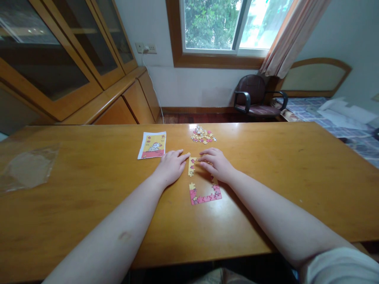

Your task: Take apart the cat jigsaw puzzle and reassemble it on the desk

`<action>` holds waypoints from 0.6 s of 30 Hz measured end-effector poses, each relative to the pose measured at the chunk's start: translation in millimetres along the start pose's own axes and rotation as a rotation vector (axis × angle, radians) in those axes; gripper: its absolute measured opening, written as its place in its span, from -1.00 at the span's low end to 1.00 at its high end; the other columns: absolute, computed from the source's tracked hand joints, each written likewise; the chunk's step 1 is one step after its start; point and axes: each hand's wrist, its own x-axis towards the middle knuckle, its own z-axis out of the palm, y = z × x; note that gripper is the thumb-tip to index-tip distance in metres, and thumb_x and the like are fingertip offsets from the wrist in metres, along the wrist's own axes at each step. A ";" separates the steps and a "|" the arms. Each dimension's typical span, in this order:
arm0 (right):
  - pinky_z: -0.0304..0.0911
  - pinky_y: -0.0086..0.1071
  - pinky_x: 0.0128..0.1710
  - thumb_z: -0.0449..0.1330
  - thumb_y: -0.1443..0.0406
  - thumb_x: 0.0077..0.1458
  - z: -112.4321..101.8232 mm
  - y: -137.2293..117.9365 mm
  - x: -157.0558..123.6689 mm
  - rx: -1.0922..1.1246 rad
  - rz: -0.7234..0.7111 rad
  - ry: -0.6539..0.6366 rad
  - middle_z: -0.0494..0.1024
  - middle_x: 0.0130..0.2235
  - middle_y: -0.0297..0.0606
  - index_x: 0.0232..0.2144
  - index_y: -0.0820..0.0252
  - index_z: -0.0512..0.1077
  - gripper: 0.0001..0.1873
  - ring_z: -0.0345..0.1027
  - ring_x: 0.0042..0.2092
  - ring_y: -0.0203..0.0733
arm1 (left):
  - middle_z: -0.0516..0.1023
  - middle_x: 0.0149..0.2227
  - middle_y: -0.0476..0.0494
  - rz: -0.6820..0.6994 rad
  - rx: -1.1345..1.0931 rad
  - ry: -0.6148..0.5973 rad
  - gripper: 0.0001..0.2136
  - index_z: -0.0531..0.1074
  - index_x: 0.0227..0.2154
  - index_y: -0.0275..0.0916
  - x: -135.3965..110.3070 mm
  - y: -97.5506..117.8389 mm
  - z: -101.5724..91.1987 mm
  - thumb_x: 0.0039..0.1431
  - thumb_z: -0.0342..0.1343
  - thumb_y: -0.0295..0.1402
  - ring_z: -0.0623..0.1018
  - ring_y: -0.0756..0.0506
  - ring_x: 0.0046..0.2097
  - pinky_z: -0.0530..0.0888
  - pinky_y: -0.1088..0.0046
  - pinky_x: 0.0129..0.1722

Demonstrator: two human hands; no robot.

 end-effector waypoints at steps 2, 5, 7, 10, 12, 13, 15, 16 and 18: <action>0.19 -0.07 0.06 0.09 0.18 0.26 0.0 4.2 -0.6 0.036 0.059 0.088 0.54 -0.09 -0.13 -0.27 0.13 0.55 -0.74 0.36 -0.03 -0.07 | 0.48 0.08 -0.16 -0.008 -0.028 0.003 -0.67 0.46 0.02 -0.14 -0.7 -3.5 -4.1 0.30 -0.12 -0.30 0.41 -0.19 0.09 0.30 0.21 0.12; 0.23 -0.10 0.04 0.07 0.21 0.27 -0.5 7.2 -1.4 0.080 0.102 0.150 0.55 -0.11 -0.13 -0.29 0.15 0.54 -0.73 0.38 -0.04 -0.08 | 0.57 -0.13 -0.14 -0.031 -0.040 -0.013 -0.76 0.51 -0.20 -0.19 -1.6 -7.2 -10.3 0.25 -0.06 -0.29 0.49 -0.17 -0.06 0.38 0.28 -0.01; 0.24 -0.11 0.03 0.06 0.21 0.27 -0.9 7.1 -1.5 0.090 0.109 0.163 0.55 -0.12 -0.13 -0.30 0.16 0.53 -0.73 0.39 -0.05 -0.08 | 0.57 -0.18 -0.16 -0.069 -0.020 -0.015 -0.80 0.49 -0.27 -0.21 -2.4 -6.4 -13.1 0.22 -0.01 -0.28 0.50 -0.18 -0.10 0.40 0.30 -0.08; 0.26 -0.10 0.03 0.06 0.20 0.26 -1.6 5.8 -1.3 0.105 0.113 0.165 0.55 -0.13 -0.13 -0.31 0.16 0.52 -0.73 0.39 -0.05 -0.07 | 0.56 -0.17 -0.20 -0.150 0.029 -0.002 -0.80 0.48 -0.22 -0.22 -4.0 -1.2 -15.3 0.20 0.02 -0.29 0.51 -0.20 -0.10 0.41 0.30 -0.12; 0.26 -0.10 0.03 0.05 0.19 0.27 -2.0 5.3 -1.2 0.113 0.114 0.165 0.55 -0.14 -0.13 -0.31 0.15 0.52 -0.72 0.39 -0.06 -0.08 | 0.56 -0.16 -0.21 -0.184 0.060 -0.020 -0.77 0.49 -0.18 -0.21 -5.1 2.1 -16.1 0.22 -0.02 -0.29 0.51 -0.21 -0.09 0.42 0.29 -0.12; 0.27 -0.10 0.02 0.05 0.19 0.27 -2.2 5.2 -1.2 0.116 0.111 0.167 0.55 -0.14 -0.13 -0.32 0.15 0.52 -0.72 0.40 -0.06 -0.08 | 0.57 -0.15 -0.21 -0.189 0.067 -0.038 -0.75 0.50 -0.16 -0.19 -5.6 3.2 -16.4 0.24 -0.04 -0.29 0.52 -0.21 -0.09 0.42 0.28 -0.12; 0.27 -0.11 0.02 0.05 0.19 0.27 -2.3 5.3 -1.1 0.116 0.107 0.170 0.56 -0.15 -0.13 -0.32 0.15 0.52 -0.72 0.40 -0.07 -0.09 | 0.57 -0.13 -0.19 -0.177 0.064 -0.070 -0.73 0.52 -0.16 -0.15 -6.4 3.7 -17.0 0.25 -0.07 -0.32 0.53 -0.20 -0.07 0.42 0.29 -0.11; 0.28 -0.12 0.01 0.05 0.20 0.26 -2.3 5.4 -1.1 0.116 0.104 0.172 0.56 -0.15 -0.13 -0.33 0.16 0.52 -0.72 0.40 -0.07 -0.09 | 0.58 -0.13 -0.17 -0.169 0.056 -0.079 -0.73 0.52 -0.16 -0.14 -6.8 3.3 -17.3 0.25 -0.08 -0.34 0.53 -0.20 -0.07 0.41 0.30 -0.10; 0.28 -0.12 0.01 0.06 0.20 0.26 -2.2 5.5 -1.0 0.114 0.100 0.173 0.56 -0.15 -0.12 -0.33 0.17 0.52 -0.73 0.40 -0.07 -0.09 | 0.58 -0.12 -0.16 -0.162 0.042 -0.080 -0.73 0.51 -0.15 -0.14 -7.5 2.3 -18.3 0.24 -0.07 -0.36 0.53 -0.19 -0.07 0.41 0.30 -0.11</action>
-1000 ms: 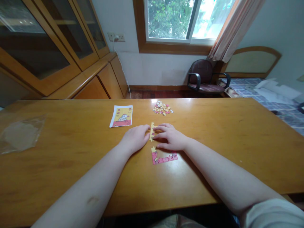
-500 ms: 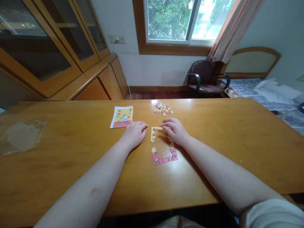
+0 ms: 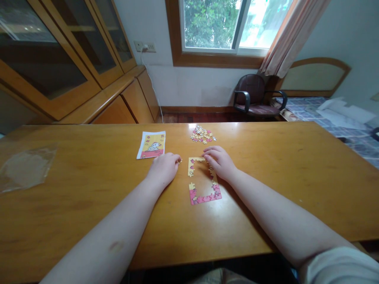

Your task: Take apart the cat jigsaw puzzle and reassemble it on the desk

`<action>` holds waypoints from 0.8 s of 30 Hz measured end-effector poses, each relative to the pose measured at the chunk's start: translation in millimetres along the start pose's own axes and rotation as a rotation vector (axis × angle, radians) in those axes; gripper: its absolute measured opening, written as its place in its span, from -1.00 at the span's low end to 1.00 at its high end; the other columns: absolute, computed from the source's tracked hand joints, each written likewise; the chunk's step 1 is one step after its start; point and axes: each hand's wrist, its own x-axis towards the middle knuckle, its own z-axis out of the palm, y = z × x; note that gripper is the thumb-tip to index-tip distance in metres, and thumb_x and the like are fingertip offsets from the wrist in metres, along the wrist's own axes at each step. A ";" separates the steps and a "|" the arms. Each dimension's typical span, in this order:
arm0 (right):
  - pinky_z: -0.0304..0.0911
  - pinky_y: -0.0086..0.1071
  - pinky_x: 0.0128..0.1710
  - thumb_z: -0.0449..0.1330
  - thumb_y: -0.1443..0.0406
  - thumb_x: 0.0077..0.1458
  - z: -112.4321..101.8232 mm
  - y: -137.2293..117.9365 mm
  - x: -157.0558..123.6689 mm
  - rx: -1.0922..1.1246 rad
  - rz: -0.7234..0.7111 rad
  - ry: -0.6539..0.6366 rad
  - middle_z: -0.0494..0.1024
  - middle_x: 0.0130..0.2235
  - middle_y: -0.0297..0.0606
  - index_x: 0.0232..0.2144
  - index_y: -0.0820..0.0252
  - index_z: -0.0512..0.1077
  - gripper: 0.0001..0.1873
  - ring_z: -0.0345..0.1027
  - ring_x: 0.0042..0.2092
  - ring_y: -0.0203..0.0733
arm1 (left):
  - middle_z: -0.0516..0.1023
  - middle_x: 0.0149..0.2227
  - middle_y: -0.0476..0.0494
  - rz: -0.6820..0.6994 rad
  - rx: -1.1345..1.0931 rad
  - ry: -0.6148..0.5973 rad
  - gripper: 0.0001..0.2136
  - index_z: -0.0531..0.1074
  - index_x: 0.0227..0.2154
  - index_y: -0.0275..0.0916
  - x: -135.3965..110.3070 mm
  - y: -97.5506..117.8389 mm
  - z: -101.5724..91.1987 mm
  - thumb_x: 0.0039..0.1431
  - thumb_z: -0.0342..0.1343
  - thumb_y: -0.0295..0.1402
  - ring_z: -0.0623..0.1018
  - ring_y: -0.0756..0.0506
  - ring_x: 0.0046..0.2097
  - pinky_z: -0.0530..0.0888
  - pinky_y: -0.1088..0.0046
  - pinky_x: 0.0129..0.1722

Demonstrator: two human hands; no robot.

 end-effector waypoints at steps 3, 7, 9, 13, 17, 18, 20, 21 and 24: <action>0.28 -0.11 0.00 0.06 0.20 0.26 0.3 0.2 0.2 -0.002 -0.002 -0.004 0.56 -0.16 -0.12 -0.33 0.17 0.52 -0.73 0.40 -0.07 -0.09 | 0.58 -0.14 -0.22 -0.035 0.007 -0.006 -0.75 0.50 -0.14 -0.18 -0.8 -0.3 -2.4 0.23 -0.05 -0.32 0.54 -0.22 -0.10 0.43 0.28 -0.16; 0.28 -0.09 0.01 0.06 0.19 0.26 0.9 0.9 0.1 -0.002 0.004 -0.015 0.55 -0.15 -0.12 -0.32 0.16 0.52 -0.72 0.40 -0.06 -0.08 | 0.58 -0.15 -0.26 -0.097 0.031 -0.030 -0.73 0.52 -0.21 -0.21 0.3 2.8 -5.0 0.24 -0.03 -0.23 0.54 -0.23 -0.12 0.44 0.29 -0.19; 0.28 -0.09 0.01 0.06 0.19 0.26 1.4 1.5 -0.1 -0.003 0.003 -0.016 0.55 -0.14 -0.11 -0.32 0.16 0.53 -0.72 0.40 -0.06 -0.07 | 0.58 -0.16 -0.24 -0.114 0.025 -0.028 -0.74 0.53 -0.24 -0.21 1.5 3.6 -4.9 0.23 -0.04 -0.24 0.54 -0.20 -0.13 0.44 0.32 -0.20; 0.29 -0.10 0.00 0.07 0.19 0.25 2.3 1.9 -0.3 -0.013 -0.001 -0.009 0.56 -0.16 -0.12 -0.33 0.14 0.53 -0.73 0.40 -0.07 -0.07 | 0.60 -0.19 -0.20 -0.109 -0.023 -0.036 -0.75 0.53 -0.30 -0.20 2.3 0.4 -3.7 0.21 -0.03 -0.26 0.55 -0.18 -0.18 0.44 0.35 -0.25; 0.30 -0.12 -0.01 0.07 0.19 0.25 2.3 1.1 0.0 -0.017 -0.002 -0.013 0.56 -0.16 -0.12 -0.34 0.15 0.53 -0.72 0.41 -0.08 -0.08 | 0.61 -0.25 -0.14 -0.015 -0.083 -0.098 -0.82 0.53 -0.37 -0.17 -0.4 -4.2 -3.5 0.11 0.03 -0.28 0.56 -0.15 -0.24 0.41 0.40 -0.34; 0.30 -0.12 -0.01 0.07 0.19 0.25 2.3 0.9 0.0 -0.016 0.000 -0.015 0.56 -0.16 -0.12 -0.34 0.15 0.53 -0.72 0.41 -0.08 -0.08 | 0.61 -0.28 -0.12 0.011 -0.099 -0.119 -0.83 0.52 -0.39 -0.16 -1.3 -4.6 -3.6 0.08 0.05 -0.29 0.56 -0.14 -0.26 0.40 0.41 -0.35; 0.30 -0.12 -0.01 0.07 0.19 0.25 2.3 0.7 0.0 -0.015 0.004 -0.019 0.56 -0.15 -0.12 -0.34 0.15 0.53 -0.73 0.41 -0.08 -0.08 | 0.61 -0.32 -0.08 0.043 -0.135 -0.170 -0.86 0.51 -0.42 -0.15 -2.9 -4.5 -4.1 0.03 0.07 -0.29 0.56 -0.11 -0.29 0.37 0.44 -0.39; 0.31 -0.12 -0.01 0.08 0.20 0.25 2.3 0.8 -0.1 -0.014 0.004 -0.018 0.56 -0.15 -0.12 -0.34 0.15 0.53 -0.73 0.41 -0.08 -0.08 | 0.61 -0.33 -0.06 0.049 -0.153 -0.197 -0.87 0.51 -0.42 -0.15 -3.6 -4.2 -4.6 0.02 0.07 -0.29 0.55 -0.10 -0.31 0.36 0.45 -0.40; 0.30 -0.11 -0.01 0.08 0.20 0.24 2.8 1.3 -0.2 -0.008 -0.004 -0.015 0.56 -0.16 -0.11 -0.35 0.17 0.53 -0.73 0.41 -0.08 -0.07 | 0.60 -0.36 -0.03 0.066 -0.184 -0.259 -0.89 0.49 -0.44 -0.15 -6.1 -3.7 -7.4 -0.02 0.09 -0.30 0.54 -0.08 -0.35 0.35 0.45 -0.42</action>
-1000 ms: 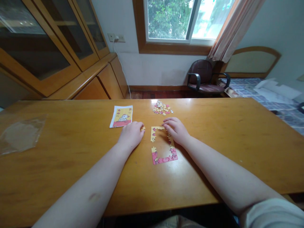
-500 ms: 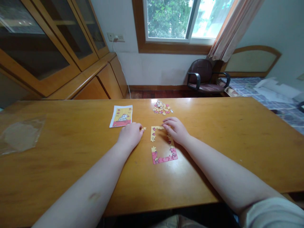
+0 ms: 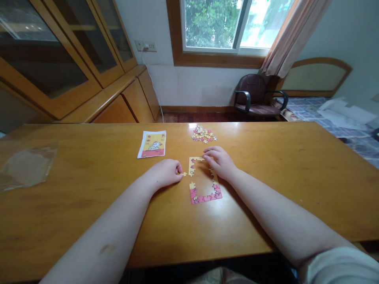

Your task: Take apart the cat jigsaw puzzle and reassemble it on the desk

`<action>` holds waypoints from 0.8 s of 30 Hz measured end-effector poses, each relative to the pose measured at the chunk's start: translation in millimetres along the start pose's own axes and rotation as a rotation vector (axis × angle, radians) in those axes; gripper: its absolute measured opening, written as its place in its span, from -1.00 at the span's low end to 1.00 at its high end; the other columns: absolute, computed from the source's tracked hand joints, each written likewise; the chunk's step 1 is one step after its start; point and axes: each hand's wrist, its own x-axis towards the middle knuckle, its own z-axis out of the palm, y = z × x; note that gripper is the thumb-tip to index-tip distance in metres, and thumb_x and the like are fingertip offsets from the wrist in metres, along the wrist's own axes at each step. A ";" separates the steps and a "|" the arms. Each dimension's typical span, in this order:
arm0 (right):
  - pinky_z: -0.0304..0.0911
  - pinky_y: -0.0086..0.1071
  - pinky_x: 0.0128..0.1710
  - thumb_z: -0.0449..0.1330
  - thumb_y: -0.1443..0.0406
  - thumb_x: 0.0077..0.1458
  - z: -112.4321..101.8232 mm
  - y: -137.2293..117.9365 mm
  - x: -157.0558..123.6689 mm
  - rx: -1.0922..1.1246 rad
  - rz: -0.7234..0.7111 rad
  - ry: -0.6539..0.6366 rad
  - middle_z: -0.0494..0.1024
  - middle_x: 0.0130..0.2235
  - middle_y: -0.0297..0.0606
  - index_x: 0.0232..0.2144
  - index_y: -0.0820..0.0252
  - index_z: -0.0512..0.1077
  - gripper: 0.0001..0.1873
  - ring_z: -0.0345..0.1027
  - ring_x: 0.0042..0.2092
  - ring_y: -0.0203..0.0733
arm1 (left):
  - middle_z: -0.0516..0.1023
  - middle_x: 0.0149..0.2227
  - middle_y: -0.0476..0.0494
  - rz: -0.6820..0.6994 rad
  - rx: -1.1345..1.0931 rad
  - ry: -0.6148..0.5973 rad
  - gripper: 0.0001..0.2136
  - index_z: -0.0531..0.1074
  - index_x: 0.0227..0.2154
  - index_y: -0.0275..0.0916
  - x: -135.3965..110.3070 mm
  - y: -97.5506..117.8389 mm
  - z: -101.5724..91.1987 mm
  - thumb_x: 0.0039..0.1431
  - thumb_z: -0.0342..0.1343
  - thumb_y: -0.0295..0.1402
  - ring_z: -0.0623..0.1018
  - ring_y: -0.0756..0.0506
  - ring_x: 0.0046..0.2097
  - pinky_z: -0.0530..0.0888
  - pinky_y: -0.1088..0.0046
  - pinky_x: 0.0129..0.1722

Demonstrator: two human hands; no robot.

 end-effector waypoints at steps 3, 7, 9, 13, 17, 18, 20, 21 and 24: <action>0.30 -0.11 0.00 0.09 0.19 0.24 0.6 0.6 -0.2 0.002 0.006 -0.005 0.55 -0.16 -0.10 -0.35 0.17 0.54 -0.73 0.40 -0.07 -0.06 | 0.58 -0.39 -0.02 0.067 0.019 -0.015 -0.90 0.48 -0.45 -0.15 -4.3 1.8 -3.2 -0.04 0.09 -0.33 0.51 -0.07 -0.38 0.34 0.45 -0.44; 0.29 -0.12 0.01 0.09 0.20 0.24 1.3 1.5 -0.6 -0.005 0.013 -0.004 0.55 -0.15 -0.12 -0.35 0.16 0.54 -0.74 0.40 -0.07 -0.07 | 0.57 -0.38 0.00 0.213 0.059 -0.025 -0.90 0.47 -0.43 -0.13 -8.7 8.5 -4.7 -0.04 0.08 -0.36 0.49 -0.06 -0.38 0.32 0.45 -0.43; 0.30 -0.13 0.00 0.10 0.21 0.24 1.8 1.9 -0.7 -0.004 0.003 0.003 0.55 -0.16 -0.12 -0.35 0.17 0.53 -0.75 0.40 -0.08 -0.08 | 0.56 -0.38 -0.01 0.239 0.074 -0.020 -0.91 0.46 -0.44 -0.14 -8.9 12.5 -3.2 -0.02 0.07 -0.36 0.49 -0.06 -0.38 0.32 0.45 -0.43; 0.30 -0.15 -0.02 0.12 0.23 0.22 3.1 2.5 -0.4 -0.002 -0.006 0.010 0.56 -0.17 -0.12 -0.36 0.18 0.52 -0.78 0.41 -0.10 -0.09 | 0.54 -0.38 -0.04 0.291 0.081 0.005 -0.92 0.44 -0.44 -0.17 -6.1 16.9 1.5 0.01 0.06 -0.34 0.47 -0.07 -0.38 0.31 0.45 -0.43; 0.31 -0.14 -0.02 0.12 0.23 0.22 4.2 3.1 -0.5 -0.007 0.005 0.007 0.56 -0.17 -0.13 -0.36 0.16 0.52 -0.79 0.41 -0.09 -0.08 | 0.52 -0.40 -0.04 0.339 0.079 0.045 -0.94 0.42 -0.44 -0.17 -3.4 17.7 4.6 0.02 0.06 -0.35 0.47 -0.07 -0.38 0.31 0.44 -0.41; 0.31 -0.14 -0.02 0.12 0.23 0.22 4.4 3.4 -0.7 -0.007 0.007 0.006 0.56 -0.17 -0.13 -0.36 0.15 0.52 -0.79 0.41 -0.09 -0.08 | 0.52 -0.40 -0.04 0.349 0.081 0.057 -0.94 0.41 -0.44 -0.18 -3.0 17.7 5.0 0.03 0.06 -0.36 0.47 -0.07 -0.38 0.31 0.44 -0.40; 0.31 -0.13 -0.02 0.12 0.22 0.22 4.8 4.0 -0.9 -0.006 0.007 0.007 0.56 -0.17 -0.13 -0.36 0.15 0.52 -0.79 0.41 -0.09 -0.08 | 0.52 -0.39 -0.05 0.361 0.084 0.076 -0.95 0.41 -0.44 -0.18 -2.4 17.9 5.7 0.04 0.06 -0.37 0.47 -0.07 -0.37 0.32 0.43 -0.39; 0.30 -0.13 -0.02 0.12 0.22 0.22 5.0 4.2 -1.0 -0.006 0.006 0.007 0.56 -0.17 -0.13 -0.36 0.15 0.52 -0.78 0.41 -0.09 -0.08 | 0.52 -0.38 -0.05 0.364 0.085 0.082 -0.95 0.41 -0.43 -0.18 -2.3 18.0 6.0 0.04 0.06 -0.37 0.47 -0.07 -0.37 0.32 0.43 -0.39; 0.30 -0.14 -0.01 0.12 0.22 0.22 4.9 4.4 -1.3 -0.007 0.006 0.007 0.56 -0.17 -0.14 -0.36 0.15 0.52 -0.79 0.41 -0.09 -0.09 | 0.52 -0.37 -0.06 0.361 0.088 0.082 -0.94 0.41 -0.42 -0.18 -1.9 17.7 6.5 0.06 0.06 -0.35 0.47 -0.08 -0.36 0.32 0.43 -0.37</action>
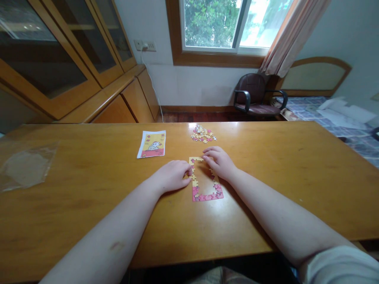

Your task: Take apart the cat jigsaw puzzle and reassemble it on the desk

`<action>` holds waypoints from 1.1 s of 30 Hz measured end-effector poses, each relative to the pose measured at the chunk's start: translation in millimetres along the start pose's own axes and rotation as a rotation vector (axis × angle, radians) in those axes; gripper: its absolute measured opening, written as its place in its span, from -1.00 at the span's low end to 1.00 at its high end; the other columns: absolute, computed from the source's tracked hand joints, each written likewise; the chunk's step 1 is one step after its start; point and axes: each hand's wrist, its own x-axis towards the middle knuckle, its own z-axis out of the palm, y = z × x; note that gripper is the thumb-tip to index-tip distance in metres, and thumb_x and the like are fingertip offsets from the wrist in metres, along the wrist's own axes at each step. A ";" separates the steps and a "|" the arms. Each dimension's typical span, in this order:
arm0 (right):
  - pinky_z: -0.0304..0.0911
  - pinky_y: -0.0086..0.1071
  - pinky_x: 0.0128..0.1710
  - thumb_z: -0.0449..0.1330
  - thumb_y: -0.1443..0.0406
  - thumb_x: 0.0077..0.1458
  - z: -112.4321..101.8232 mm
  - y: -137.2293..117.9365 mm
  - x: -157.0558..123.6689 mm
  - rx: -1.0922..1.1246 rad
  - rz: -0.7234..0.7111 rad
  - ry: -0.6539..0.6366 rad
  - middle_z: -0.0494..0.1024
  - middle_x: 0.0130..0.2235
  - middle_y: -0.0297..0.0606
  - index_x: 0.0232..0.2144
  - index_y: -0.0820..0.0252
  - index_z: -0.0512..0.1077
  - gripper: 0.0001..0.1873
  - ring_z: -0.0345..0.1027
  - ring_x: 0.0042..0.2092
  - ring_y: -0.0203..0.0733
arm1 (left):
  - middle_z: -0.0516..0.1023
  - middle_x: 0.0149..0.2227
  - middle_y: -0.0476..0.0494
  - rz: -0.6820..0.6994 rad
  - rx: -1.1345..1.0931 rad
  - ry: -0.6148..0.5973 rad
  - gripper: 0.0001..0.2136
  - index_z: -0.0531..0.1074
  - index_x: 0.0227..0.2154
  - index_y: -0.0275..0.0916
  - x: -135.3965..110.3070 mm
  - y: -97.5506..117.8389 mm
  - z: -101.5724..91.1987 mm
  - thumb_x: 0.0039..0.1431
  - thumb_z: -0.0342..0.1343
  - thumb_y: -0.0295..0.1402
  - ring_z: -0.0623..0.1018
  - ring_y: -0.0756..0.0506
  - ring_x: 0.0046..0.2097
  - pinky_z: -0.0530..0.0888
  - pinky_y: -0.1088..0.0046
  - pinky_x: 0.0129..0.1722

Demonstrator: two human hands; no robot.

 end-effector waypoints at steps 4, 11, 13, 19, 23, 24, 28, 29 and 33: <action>0.30 -0.15 -0.01 0.12 0.23 0.22 -0.7 -1.0 0.0 0.000 0.001 -0.001 0.56 -0.16 -0.12 -0.36 0.16 0.52 -0.79 0.41 -0.08 -0.09 | 0.53 -0.35 -0.08 -0.010 0.003 -0.004 -0.91 0.42 -0.39 -0.19 -0.4 -0.6 -0.1 0.09 0.05 -0.32 0.48 -0.09 -0.35 0.33 0.42 -0.35; 0.30 -0.14 -0.01 0.12 0.23 0.22 -1.8 -2.5 0.4 -0.002 -0.006 -0.010 0.56 -0.16 -0.12 -0.36 0.16 0.53 -0.78 0.41 -0.09 -0.08 | 0.52 -0.35 -0.07 0.000 0.001 -0.008 -0.91 0.40 -0.41 -0.19 -1.1 -1.9 -1.2 0.10 0.04 -0.31 0.46 -0.08 -0.35 0.32 0.43 -0.36; 0.30 -0.13 -0.01 0.11 0.23 0.23 -1.5 -2.1 0.3 -0.002 -0.007 -0.009 0.56 -0.16 -0.13 -0.36 0.15 0.53 -0.78 0.41 -0.08 -0.08 | 0.51 -0.36 -0.07 0.013 0.002 -0.015 -0.91 0.40 -0.42 -0.19 -0.9 -2.9 -0.8 0.11 0.04 -0.31 0.46 -0.08 -0.35 0.32 0.43 -0.36; 0.30 -0.13 -0.01 0.12 0.22 0.22 -0.3 -0.2 -0.3 0.004 -0.013 -0.009 0.56 -0.17 -0.13 -0.36 0.15 0.52 -0.79 0.41 -0.09 -0.09 | 0.50 -0.38 -0.06 0.045 -0.004 0.012 -0.90 0.40 -0.42 -0.19 -1.3 -5.2 -0.9 0.12 0.05 -0.31 0.45 -0.07 -0.37 0.31 0.44 -0.37; 0.30 -0.14 -0.03 0.12 0.22 0.23 -0.8 -1.1 -0.1 0.002 -0.032 -0.012 0.56 -0.17 -0.12 -0.36 0.16 0.52 -0.78 0.41 -0.10 -0.09 | 0.52 -0.37 -0.05 0.075 -0.021 0.019 -0.89 0.43 -0.37 -0.18 -3.2 -2.8 -4.8 0.16 0.03 -0.31 0.46 -0.06 -0.36 0.31 0.45 -0.35; 0.30 -0.14 -0.03 0.12 0.22 0.23 -0.9 -1.5 0.1 0.002 -0.040 -0.017 0.56 -0.18 -0.12 -0.36 0.16 0.52 -0.78 0.41 -0.10 -0.09 | 0.53 -0.36 -0.04 0.084 -0.025 0.007 -0.88 0.45 -0.35 -0.17 -3.8 -1.2 -5.7 0.15 0.03 -0.32 0.47 -0.06 -0.35 0.31 0.45 -0.34; 0.31 -0.16 -0.04 0.12 0.22 0.23 -1.0 -2.2 0.6 0.002 -0.051 -0.035 0.56 -0.18 -0.14 -0.36 0.15 0.52 -0.78 0.41 -0.12 -0.11 | 0.56 -0.37 -0.02 0.065 -0.010 -0.080 -0.85 0.48 -0.28 -0.12 -6.5 9.4 -7.5 0.10 0.11 -0.24 0.50 -0.08 -0.35 0.30 0.44 -0.38; 0.31 -0.16 -0.04 0.12 0.22 0.23 -1.0 -2.0 0.6 0.000 -0.049 -0.036 0.56 -0.18 -0.14 -0.36 0.15 0.52 -0.78 0.41 -0.12 -0.11 | 0.56 -0.36 -0.02 0.052 0.000 -0.096 -0.83 0.48 -0.28 -0.11 -7.1 12.4 -7.3 0.09 0.13 -0.20 0.51 -0.09 -0.34 0.30 0.44 -0.39; 0.31 -0.16 -0.04 0.12 0.23 0.23 -1.6 -1.8 0.6 0.003 -0.048 -0.031 0.56 -0.19 -0.13 -0.36 0.16 0.52 -0.78 0.41 -0.12 -0.11 | 0.59 -0.31 -0.05 -0.006 0.031 -0.133 -0.72 0.46 -0.25 -0.10 -8.7 21.3 -6.5 0.00 0.21 -0.11 0.55 -0.17 -0.27 0.34 0.39 -0.37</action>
